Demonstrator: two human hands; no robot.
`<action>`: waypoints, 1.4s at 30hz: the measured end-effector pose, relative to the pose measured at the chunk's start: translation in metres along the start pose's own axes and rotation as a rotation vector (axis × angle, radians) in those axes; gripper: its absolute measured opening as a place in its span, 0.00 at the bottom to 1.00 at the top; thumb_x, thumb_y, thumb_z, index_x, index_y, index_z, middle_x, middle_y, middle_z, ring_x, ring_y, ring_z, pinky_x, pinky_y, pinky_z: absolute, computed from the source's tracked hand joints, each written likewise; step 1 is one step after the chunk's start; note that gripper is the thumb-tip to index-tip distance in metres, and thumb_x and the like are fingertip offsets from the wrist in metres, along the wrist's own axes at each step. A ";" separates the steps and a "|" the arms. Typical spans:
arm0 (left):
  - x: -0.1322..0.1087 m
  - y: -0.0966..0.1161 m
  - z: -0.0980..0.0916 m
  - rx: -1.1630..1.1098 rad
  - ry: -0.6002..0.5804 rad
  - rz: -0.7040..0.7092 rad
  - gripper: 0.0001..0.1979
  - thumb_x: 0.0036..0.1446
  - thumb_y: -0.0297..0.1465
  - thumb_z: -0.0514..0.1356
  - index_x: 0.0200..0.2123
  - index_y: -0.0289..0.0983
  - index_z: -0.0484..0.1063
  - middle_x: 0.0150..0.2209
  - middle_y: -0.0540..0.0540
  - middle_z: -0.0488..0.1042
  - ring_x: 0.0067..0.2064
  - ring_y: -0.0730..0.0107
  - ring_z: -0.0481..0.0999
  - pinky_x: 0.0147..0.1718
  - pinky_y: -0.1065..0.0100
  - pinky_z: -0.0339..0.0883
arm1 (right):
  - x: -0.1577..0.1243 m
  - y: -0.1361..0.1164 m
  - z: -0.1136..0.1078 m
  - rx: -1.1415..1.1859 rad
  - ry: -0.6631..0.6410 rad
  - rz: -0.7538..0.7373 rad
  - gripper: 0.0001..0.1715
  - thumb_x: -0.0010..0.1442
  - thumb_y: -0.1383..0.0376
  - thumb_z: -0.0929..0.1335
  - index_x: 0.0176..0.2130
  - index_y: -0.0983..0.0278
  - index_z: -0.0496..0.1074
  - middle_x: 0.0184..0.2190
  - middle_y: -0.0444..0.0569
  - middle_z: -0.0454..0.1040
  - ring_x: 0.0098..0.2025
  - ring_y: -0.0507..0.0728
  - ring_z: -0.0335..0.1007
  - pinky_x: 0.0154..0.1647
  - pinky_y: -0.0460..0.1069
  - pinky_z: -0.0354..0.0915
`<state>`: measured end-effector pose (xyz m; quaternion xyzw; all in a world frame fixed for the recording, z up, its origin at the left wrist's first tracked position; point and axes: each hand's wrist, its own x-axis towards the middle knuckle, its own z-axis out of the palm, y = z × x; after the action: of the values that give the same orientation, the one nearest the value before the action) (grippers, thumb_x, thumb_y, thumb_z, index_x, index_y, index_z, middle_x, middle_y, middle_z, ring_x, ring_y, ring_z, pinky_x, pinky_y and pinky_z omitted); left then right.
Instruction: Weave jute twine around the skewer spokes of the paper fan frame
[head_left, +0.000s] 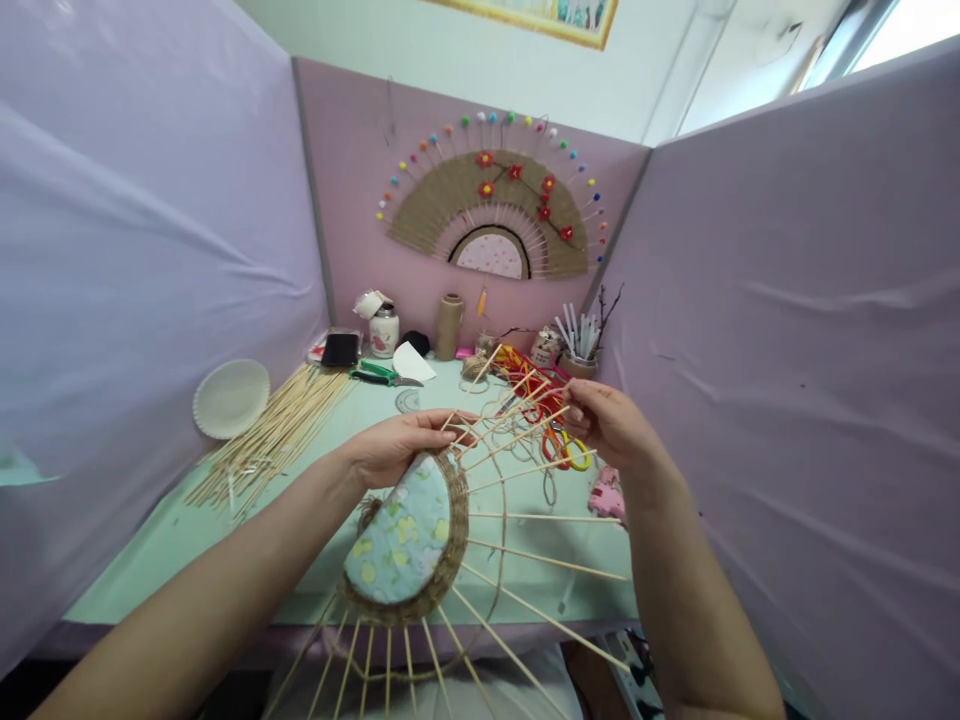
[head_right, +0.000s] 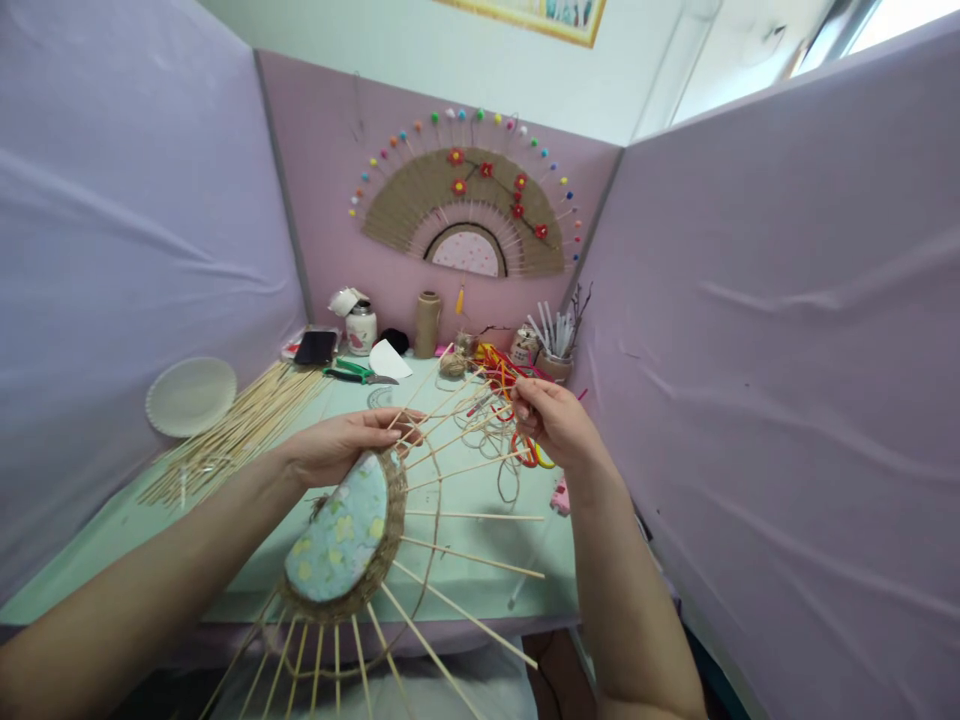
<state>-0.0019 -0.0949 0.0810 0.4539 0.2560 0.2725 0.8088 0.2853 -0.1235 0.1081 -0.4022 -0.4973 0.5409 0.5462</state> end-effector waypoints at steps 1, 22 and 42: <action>0.000 0.000 0.000 -0.008 0.005 -0.003 0.18 0.50 0.22 0.67 0.46 0.35 0.77 0.39 0.44 0.79 0.31 0.78 0.76 0.30 0.76 0.67 | 0.002 -0.006 0.004 -0.006 -0.010 -0.018 0.23 0.47 0.51 0.77 0.24 0.63 0.67 0.16 0.38 0.59 0.18 0.45 0.47 0.18 0.44 0.45; -0.010 0.001 -0.008 -0.116 0.049 0.057 0.19 0.52 0.19 0.64 0.49 0.34 0.75 0.35 0.44 0.80 0.33 0.73 0.79 0.32 0.74 0.71 | -0.011 0.039 0.003 -0.055 0.056 -0.070 0.17 0.50 0.54 0.75 0.27 0.63 0.70 0.16 0.38 0.59 0.19 0.46 0.48 0.20 0.45 0.43; 0.000 -0.003 -0.046 -0.363 0.204 0.235 0.22 0.49 0.16 0.57 0.48 0.32 0.73 0.31 0.48 0.76 0.30 0.71 0.77 0.32 0.69 0.70 | 0.028 0.126 0.076 -0.077 0.113 0.082 0.25 0.42 0.47 0.75 0.24 0.61 0.64 0.17 0.36 0.55 0.19 0.48 0.46 0.20 0.46 0.46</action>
<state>-0.0313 -0.0690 0.0570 0.2979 0.2288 0.4506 0.8098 0.1843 -0.0914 0.0020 -0.4729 -0.4691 0.5196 0.5351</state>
